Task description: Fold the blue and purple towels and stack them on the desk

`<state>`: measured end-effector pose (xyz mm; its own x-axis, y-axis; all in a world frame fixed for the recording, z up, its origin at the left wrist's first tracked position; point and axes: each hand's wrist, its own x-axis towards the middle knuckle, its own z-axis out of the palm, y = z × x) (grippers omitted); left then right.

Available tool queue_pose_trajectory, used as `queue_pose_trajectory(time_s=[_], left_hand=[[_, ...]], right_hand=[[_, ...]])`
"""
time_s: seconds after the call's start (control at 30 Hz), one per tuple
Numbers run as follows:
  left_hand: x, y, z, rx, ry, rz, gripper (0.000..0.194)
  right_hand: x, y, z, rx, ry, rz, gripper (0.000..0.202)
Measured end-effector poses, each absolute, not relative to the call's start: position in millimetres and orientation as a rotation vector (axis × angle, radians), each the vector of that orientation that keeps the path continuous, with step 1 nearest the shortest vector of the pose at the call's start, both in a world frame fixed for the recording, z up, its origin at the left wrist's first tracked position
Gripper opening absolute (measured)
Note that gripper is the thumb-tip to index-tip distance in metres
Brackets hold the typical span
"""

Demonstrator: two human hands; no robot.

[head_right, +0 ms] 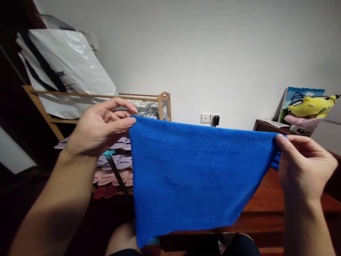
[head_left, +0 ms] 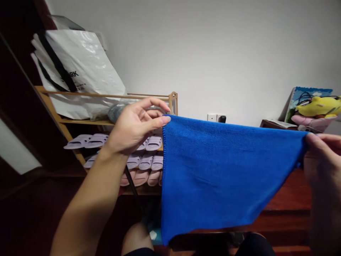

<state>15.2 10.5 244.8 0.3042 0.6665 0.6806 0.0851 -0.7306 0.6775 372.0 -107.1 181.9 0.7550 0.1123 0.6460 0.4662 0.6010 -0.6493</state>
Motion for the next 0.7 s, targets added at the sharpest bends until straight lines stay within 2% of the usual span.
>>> queue_pose_trajectory(time_s=[0.17,0.3,0.5,0.7], left_hand=[[19,45,218,2.085,0.716,1.299,0.028],[31,92,173,2.102,0.775,1.159,0.028],[54,161,98,1.885,0.872,1.088,0.021],[67,202,58,1.791,0.939,1.092,0.02]], right_hand=[[394,-74,158,-1.017,-0.795,0.062,0.031],[421,-30,124,-1.2,-0.974,0.295,0.034],[434,29,75,-1.326,-1.059,0.396,0.044],[445,73,45,-1.427,-1.113,0.417,0.052]])
